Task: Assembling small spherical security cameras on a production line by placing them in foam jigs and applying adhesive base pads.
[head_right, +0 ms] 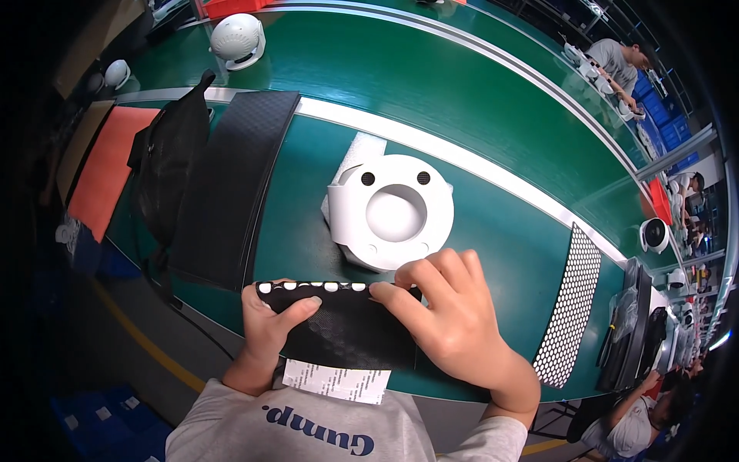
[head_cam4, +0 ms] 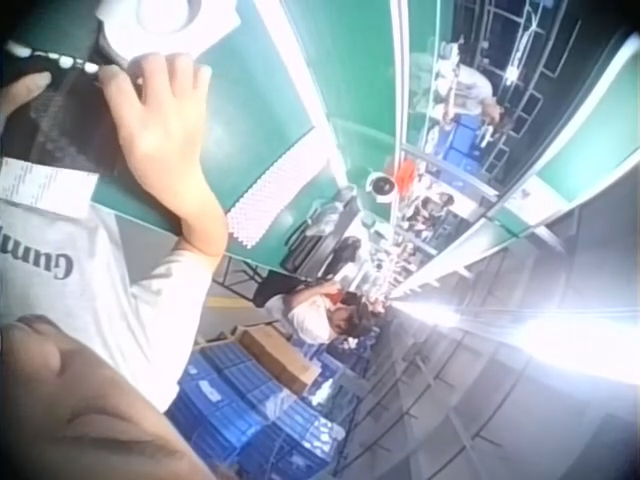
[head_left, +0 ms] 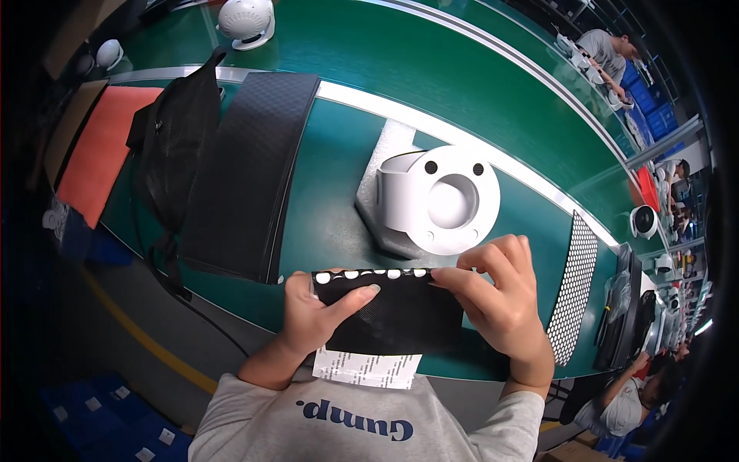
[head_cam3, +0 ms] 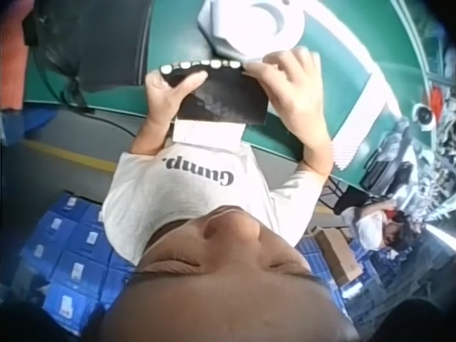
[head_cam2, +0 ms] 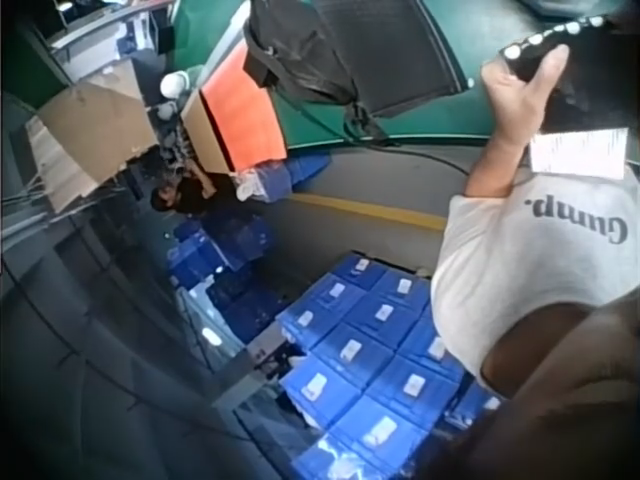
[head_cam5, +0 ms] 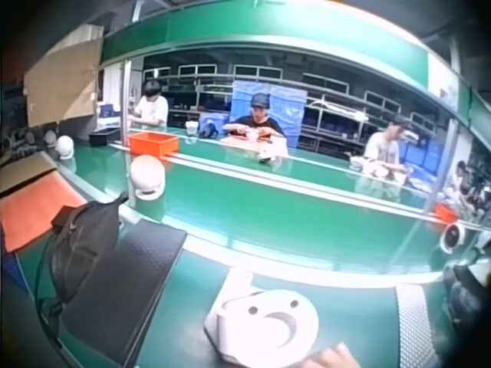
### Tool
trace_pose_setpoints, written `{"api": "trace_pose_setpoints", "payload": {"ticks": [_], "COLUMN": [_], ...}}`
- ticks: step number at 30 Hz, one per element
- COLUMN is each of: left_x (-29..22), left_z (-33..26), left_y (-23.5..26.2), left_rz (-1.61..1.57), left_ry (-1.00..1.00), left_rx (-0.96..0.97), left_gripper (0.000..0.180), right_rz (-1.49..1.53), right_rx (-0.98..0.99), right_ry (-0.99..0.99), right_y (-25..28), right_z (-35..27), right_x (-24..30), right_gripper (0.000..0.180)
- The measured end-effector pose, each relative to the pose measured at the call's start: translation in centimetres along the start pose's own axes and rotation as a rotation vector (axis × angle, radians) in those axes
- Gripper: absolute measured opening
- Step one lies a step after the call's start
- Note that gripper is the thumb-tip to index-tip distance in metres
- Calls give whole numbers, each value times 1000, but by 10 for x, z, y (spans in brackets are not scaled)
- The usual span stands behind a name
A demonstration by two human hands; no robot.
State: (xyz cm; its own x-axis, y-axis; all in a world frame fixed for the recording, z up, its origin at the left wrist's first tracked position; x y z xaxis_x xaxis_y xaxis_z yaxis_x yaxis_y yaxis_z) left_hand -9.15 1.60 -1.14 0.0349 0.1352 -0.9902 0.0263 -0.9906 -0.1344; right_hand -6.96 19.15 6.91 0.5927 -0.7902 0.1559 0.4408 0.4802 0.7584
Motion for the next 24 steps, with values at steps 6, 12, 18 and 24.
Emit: {"api": "trace_pose_setpoints", "payload": {"ticks": [6,12,18,24], "left_x": [1,3,2,2], "left_z": [0,2,3,0], "left_y": [1,3,-1,-6], "left_rz": [-80,-106,-162,7], "left_ry": [59,72,120,-45], "left_rx": [-14,-2,4,182], "left_gripper": [7,6,6,11], "right_rz": [97,136,391,522], "right_rx": [-35,-94,-229,-149], "right_ry": [-77,21,20,-498], "right_y": [-6,-9,-3,-21], "right_z": [0,-1,2,11], "right_x": [0,-3,-3,-25], "right_gripper": [24,25,20,29]}}
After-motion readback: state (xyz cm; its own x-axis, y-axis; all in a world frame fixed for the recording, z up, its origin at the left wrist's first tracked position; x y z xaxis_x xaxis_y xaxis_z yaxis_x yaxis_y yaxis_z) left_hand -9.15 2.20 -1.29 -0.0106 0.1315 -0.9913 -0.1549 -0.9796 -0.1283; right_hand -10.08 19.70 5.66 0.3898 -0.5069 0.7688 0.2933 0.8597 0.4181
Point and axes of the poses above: each hand's wrist, its own z-axis towards the middle knuckle, its own y-axis out of the back of the hand, x = y × z, the point moved 4 cm from there along z, towards the middle knuckle, and after that the axes turned 14 degrees about -x, right-handed, at the moved point
